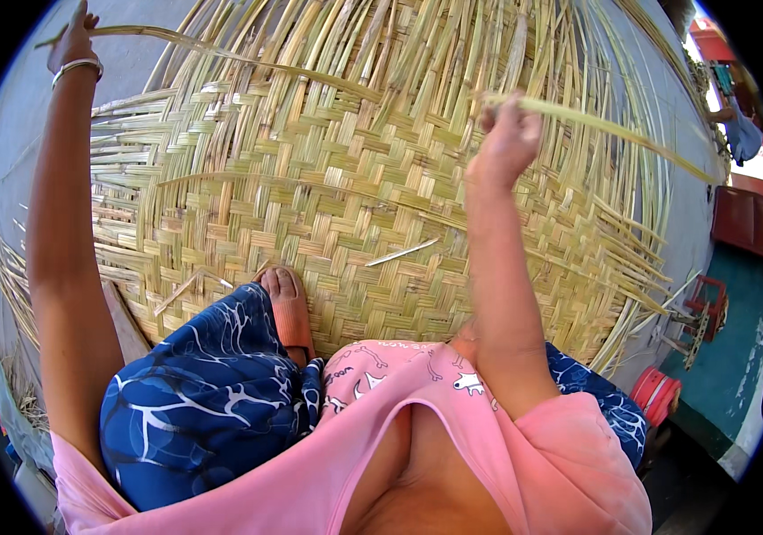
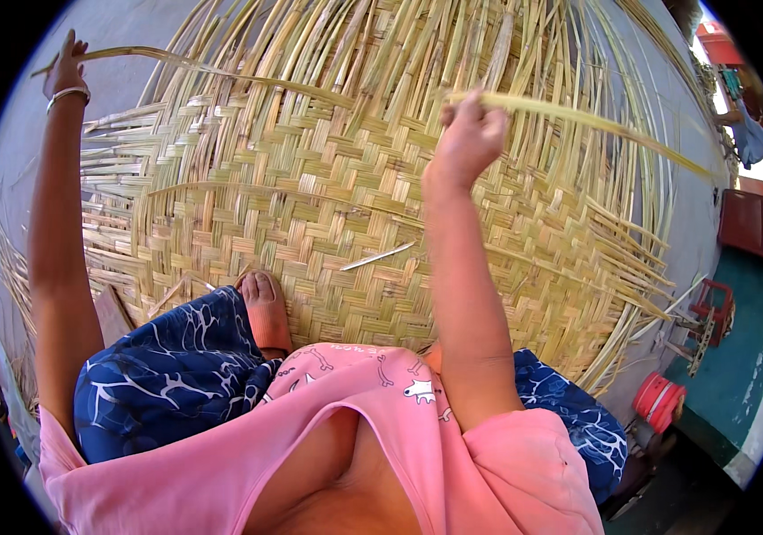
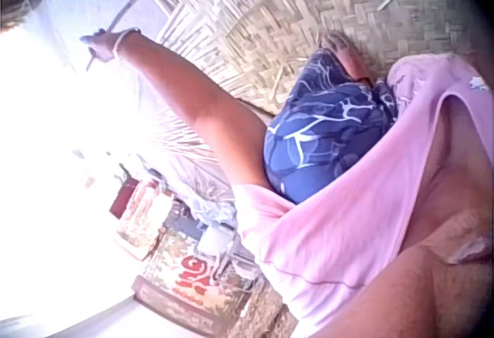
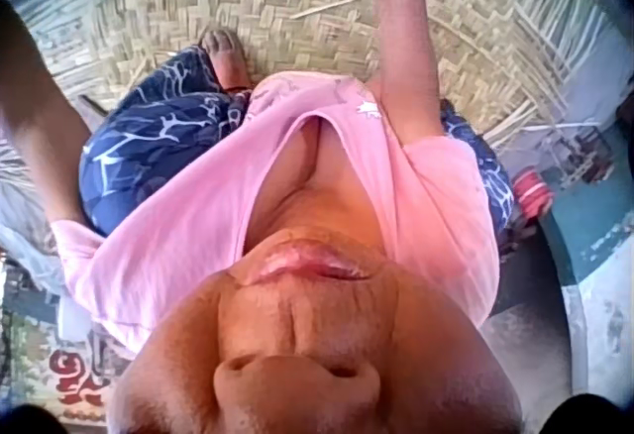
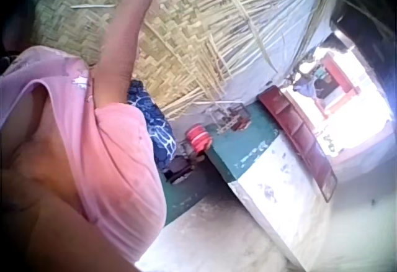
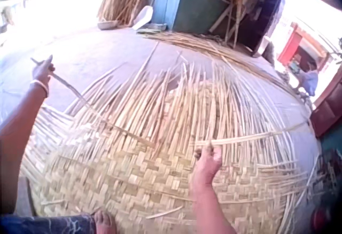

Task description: The person weaves a large circular mat using dried palm leaves by hand. They interlace the leaves in a consistent pattern, occasionally adjusting the mat's position and pulling strands to tighten the weave.

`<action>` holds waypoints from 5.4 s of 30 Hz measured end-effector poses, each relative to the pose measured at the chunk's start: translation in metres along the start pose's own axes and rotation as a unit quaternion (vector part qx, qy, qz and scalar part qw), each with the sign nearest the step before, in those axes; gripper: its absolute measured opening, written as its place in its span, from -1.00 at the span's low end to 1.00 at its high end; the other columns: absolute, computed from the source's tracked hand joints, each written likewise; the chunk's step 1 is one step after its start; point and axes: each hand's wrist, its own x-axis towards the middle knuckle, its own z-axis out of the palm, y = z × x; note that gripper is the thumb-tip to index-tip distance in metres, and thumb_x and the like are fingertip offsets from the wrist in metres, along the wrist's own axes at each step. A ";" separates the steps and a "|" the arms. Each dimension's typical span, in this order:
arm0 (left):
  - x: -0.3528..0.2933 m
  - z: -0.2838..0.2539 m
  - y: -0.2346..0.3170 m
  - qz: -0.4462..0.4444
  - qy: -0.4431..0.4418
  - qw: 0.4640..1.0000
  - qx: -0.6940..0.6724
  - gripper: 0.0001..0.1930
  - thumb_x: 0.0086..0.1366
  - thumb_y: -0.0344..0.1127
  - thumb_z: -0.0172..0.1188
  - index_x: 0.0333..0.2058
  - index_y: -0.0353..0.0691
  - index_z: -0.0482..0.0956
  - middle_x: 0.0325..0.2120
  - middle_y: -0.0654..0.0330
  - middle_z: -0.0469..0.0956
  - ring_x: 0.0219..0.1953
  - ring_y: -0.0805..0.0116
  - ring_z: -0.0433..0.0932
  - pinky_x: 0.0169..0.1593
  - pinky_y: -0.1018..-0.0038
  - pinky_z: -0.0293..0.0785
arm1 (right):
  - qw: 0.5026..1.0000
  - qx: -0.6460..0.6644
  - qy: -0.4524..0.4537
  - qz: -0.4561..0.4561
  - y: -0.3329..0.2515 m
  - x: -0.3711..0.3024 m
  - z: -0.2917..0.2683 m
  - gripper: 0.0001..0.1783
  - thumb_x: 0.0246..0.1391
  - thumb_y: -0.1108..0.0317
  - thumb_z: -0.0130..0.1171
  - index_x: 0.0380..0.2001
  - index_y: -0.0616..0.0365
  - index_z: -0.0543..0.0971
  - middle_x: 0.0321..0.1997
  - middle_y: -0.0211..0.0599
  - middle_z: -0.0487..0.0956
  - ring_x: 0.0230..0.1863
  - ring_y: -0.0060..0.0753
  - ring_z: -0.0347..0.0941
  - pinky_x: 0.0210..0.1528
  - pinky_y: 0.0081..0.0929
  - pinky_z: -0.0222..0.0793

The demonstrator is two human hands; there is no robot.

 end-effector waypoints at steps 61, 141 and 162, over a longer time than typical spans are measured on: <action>-0.184 0.173 -0.126 -0.349 -0.588 0.707 0.182 -0.60 0.09 -0.03 0.30 -0.23 -0.22 0.55 -0.33 0.15 0.60 -0.39 0.40 0.61 -0.21 0.39 0.59 | 0.918 -0.229 -0.308 0.103 0.086 0.012 0.070 -0.80 -0.03 0.35 0.16 -0.53 0.29 0.44 -0.66 -0.32 0.51 -0.70 -0.58 0.43 -0.62 -0.56 0.33; -0.081 0.038 -0.128 -0.327 -0.402 0.846 -0.124 -0.71 0.36 -0.22 -0.07 -0.09 -0.29 0.41 -0.17 0.09 0.54 -0.13 0.33 0.55 -0.13 0.44 0.51 | 0.730 -0.475 -0.484 -0.089 0.095 -0.055 0.226 -0.72 0.02 0.19 0.14 -0.44 0.23 0.56 -0.54 -0.11 0.56 -0.43 -0.14 0.52 -0.32 -0.25 0.40; -0.079 0.111 -0.140 -0.012 -0.564 0.747 0.353 -0.58 0.04 -0.09 0.29 -0.33 -0.40 0.56 -0.53 0.07 0.58 -0.55 0.37 0.56 -0.41 0.47 0.53 | 0.861 -0.268 -0.419 0.110 0.068 -0.064 0.194 -0.74 0.10 0.27 0.10 -0.36 0.32 0.52 -0.58 -0.30 0.55 -0.63 -0.57 0.49 -0.54 -0.59 0.43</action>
